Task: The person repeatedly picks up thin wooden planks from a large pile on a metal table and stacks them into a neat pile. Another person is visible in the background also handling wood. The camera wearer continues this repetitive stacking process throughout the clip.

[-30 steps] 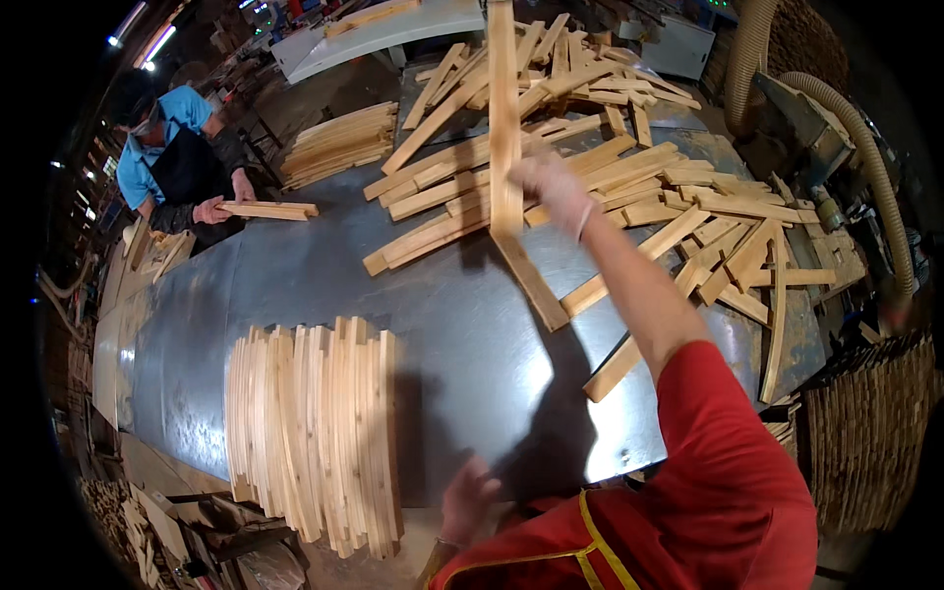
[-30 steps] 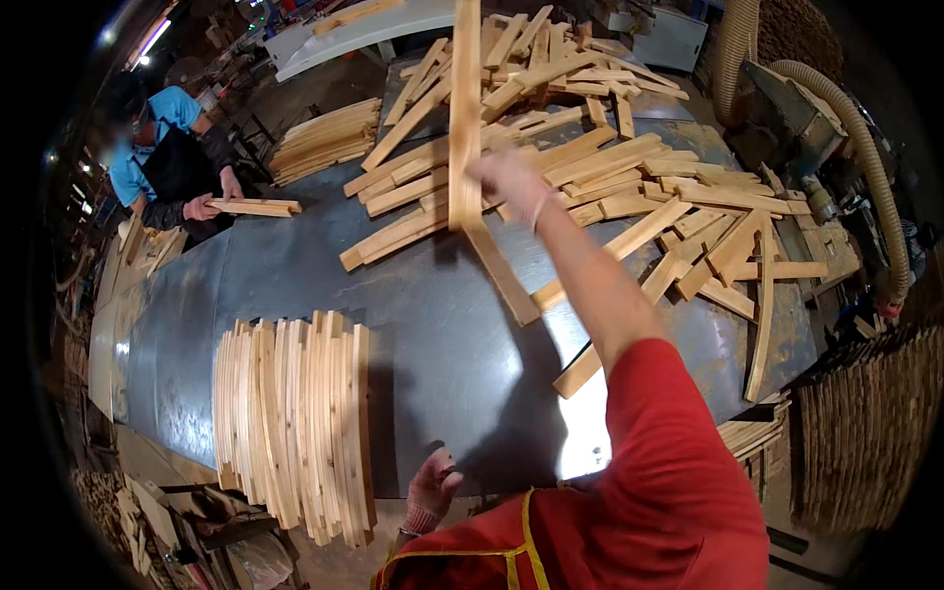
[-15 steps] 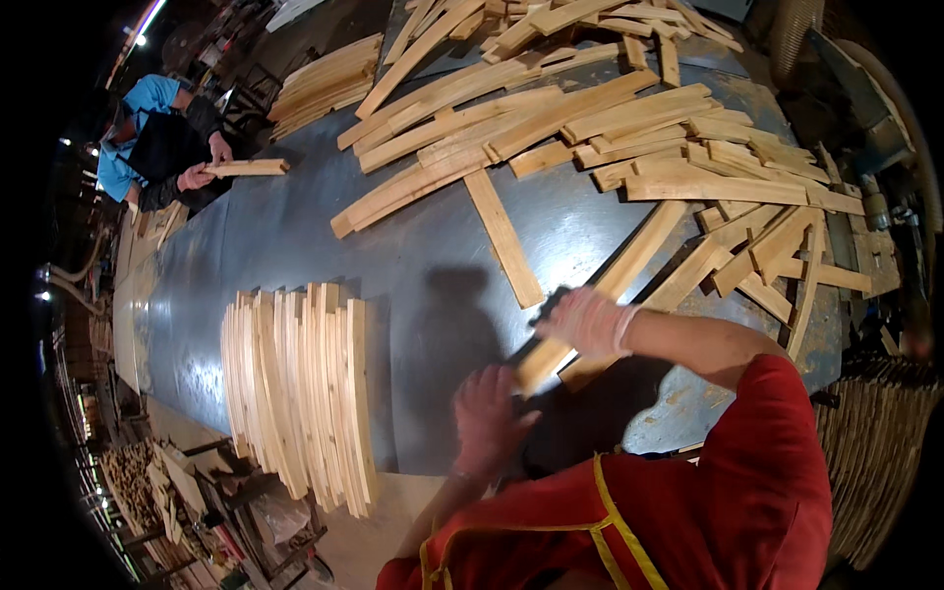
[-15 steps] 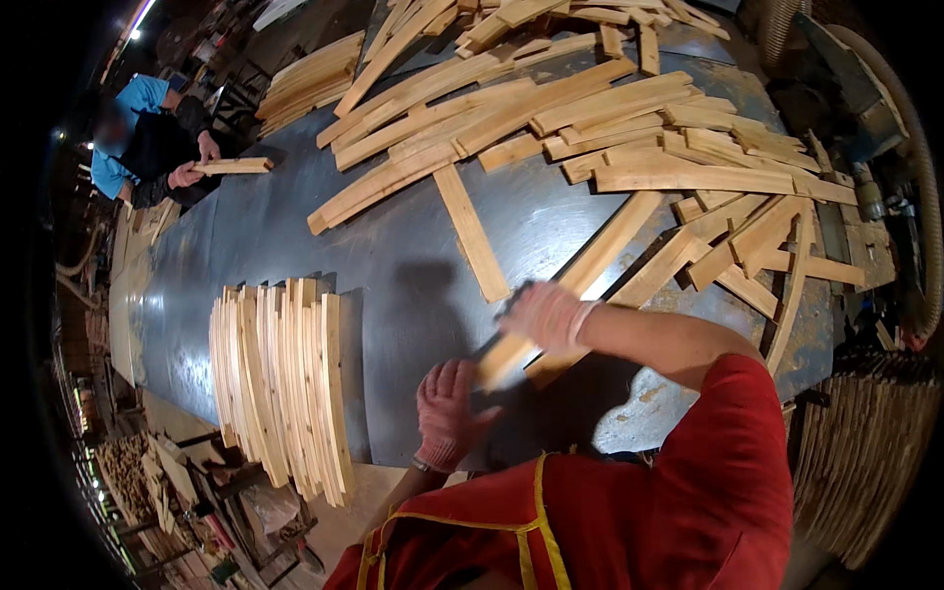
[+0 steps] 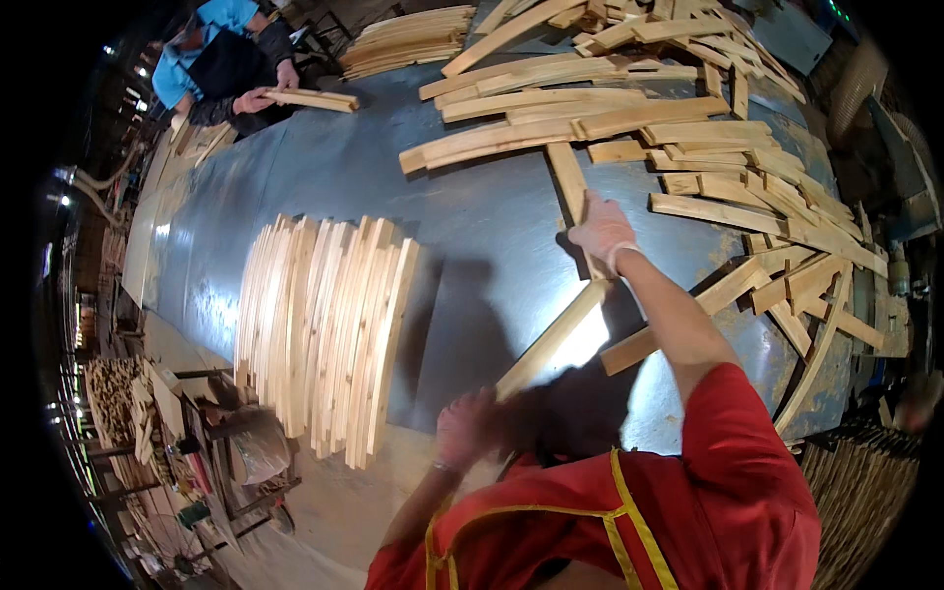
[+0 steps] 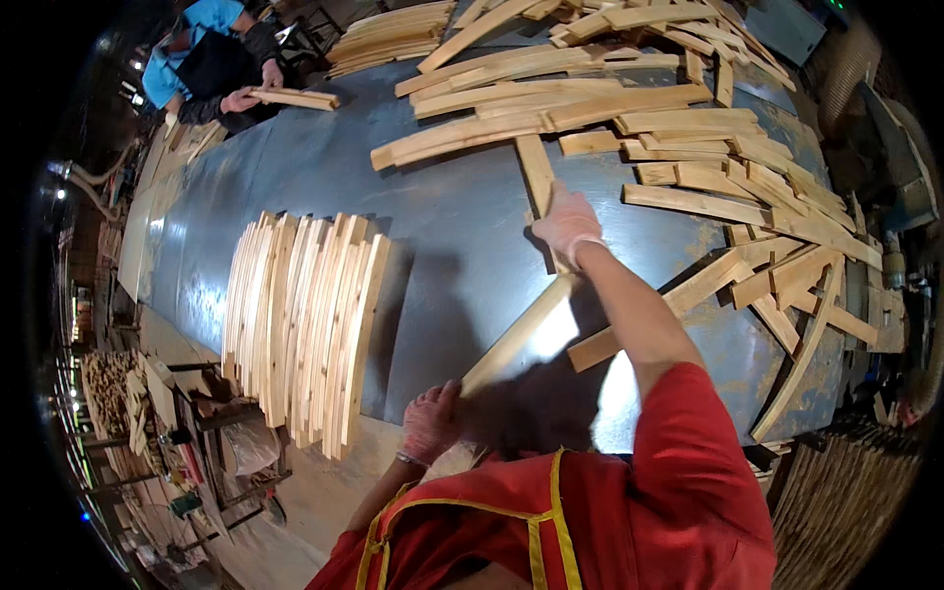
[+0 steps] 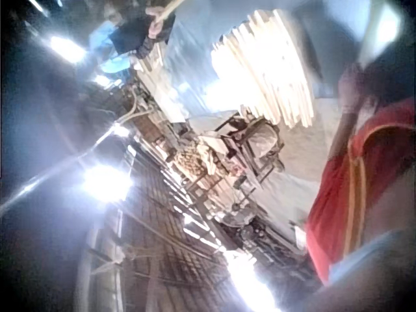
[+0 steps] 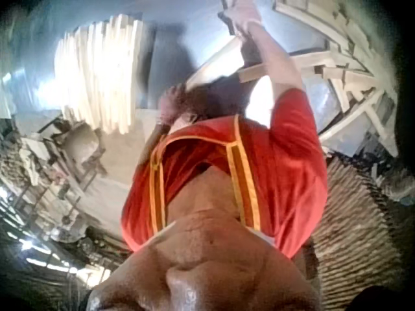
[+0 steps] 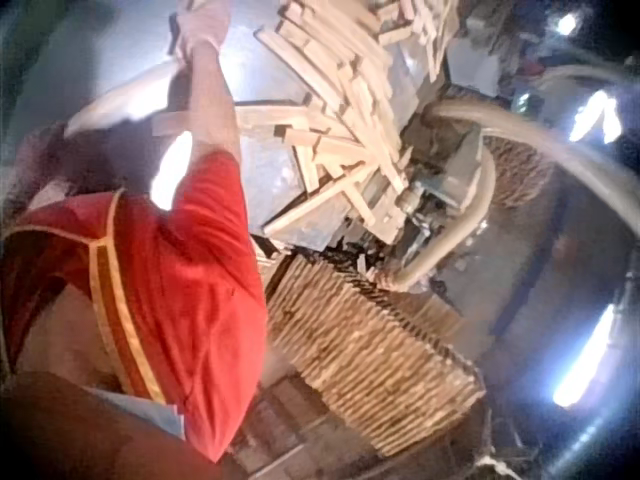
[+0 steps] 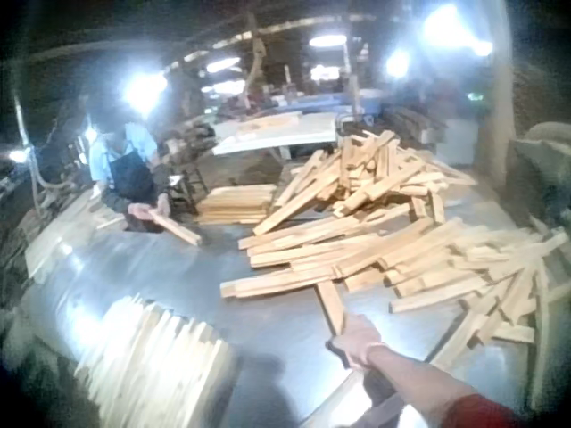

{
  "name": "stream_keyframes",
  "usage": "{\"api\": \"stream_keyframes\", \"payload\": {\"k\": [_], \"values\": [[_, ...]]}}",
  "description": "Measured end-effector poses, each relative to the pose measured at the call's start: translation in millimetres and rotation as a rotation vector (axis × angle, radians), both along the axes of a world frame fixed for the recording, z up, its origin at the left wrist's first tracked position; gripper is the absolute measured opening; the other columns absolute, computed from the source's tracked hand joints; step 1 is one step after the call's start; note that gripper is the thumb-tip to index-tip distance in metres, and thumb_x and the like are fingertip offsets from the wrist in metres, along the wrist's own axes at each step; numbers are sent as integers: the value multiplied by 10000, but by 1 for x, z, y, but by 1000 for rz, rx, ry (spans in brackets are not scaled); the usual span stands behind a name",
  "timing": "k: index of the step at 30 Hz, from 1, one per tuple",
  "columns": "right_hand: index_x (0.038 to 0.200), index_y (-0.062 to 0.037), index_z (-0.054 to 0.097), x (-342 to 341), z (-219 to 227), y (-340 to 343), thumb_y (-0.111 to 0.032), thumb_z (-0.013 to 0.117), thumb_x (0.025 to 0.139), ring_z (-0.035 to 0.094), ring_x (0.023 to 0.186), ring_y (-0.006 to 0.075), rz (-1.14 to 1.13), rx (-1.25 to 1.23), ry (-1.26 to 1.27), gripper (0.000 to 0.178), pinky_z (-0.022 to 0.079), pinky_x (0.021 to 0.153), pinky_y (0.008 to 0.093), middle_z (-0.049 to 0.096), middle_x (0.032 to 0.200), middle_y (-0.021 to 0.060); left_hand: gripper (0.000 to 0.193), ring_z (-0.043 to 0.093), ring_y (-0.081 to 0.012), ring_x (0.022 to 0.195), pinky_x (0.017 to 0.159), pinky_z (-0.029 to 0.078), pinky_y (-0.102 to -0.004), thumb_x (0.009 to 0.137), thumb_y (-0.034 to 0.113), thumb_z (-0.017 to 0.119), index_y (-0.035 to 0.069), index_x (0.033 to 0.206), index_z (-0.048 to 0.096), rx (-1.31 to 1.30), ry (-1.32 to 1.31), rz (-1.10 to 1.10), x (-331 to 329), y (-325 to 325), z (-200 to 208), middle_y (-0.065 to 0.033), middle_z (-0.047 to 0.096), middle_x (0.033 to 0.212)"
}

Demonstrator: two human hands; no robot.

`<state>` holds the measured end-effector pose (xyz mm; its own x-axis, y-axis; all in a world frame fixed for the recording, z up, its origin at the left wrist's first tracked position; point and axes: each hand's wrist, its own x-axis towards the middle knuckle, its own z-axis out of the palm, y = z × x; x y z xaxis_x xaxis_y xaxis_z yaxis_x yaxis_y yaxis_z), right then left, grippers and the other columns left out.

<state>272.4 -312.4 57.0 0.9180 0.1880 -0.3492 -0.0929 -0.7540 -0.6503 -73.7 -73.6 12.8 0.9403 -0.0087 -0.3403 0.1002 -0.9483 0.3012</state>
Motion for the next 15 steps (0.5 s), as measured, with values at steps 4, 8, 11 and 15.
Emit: {"api": "stream_keyframes", "payload": {"k": [4, 8, 11, 15], "values": [[1374, 40, 546, -99, 12, 1, -182, 735, 883, 698, 843, 213, -138, 1009, 536, 571, 609, 751, 355, 706, 1056, 136, 326, 725, -393, 927, 827, 580, -438, 993, 280, 658, 97, 1262, 687, -292, -27, 501, -75, 44, -53, -203, 743, 977], [1270, 16, 584, -244, -27, 38, -142, 624, 939, 687, 884, 243, -70, 660, 616, 369, 596, 783, 381, 700, 1072, 167, 250, 730, -272, 1046, 866, 554, -405, 992, 206, 599, 31, 1158, 665, -597, 244, 688, -37, 48, 31, -174, 740, 1050], [1399, 50, 498, -331, -83, 84, -177, 629, 918, 696, 1080, 408, 481, 170, 177, 548, 575, 909, 489, 695, 1138, 301, 353, 711, -390, 1065, 925, 552, -480, 971, 268, 632, 43, 1242, 634, -540, 32, 595, -39, 63, -54, -220, 728, 1109], [1390, 24, 510, -354, -63, 125, -114, 580, 885, 678, 1179, 435, 628, 180, 321, 528, 532, 1005, 514, 696, 1206, 331, 600, 662, -465, 1131, 978, 539, -542, 962, 403, 665, 79, 1450, 537, -217, -43, 462, 7, 54, 1, -240, 682, 1258]]}}
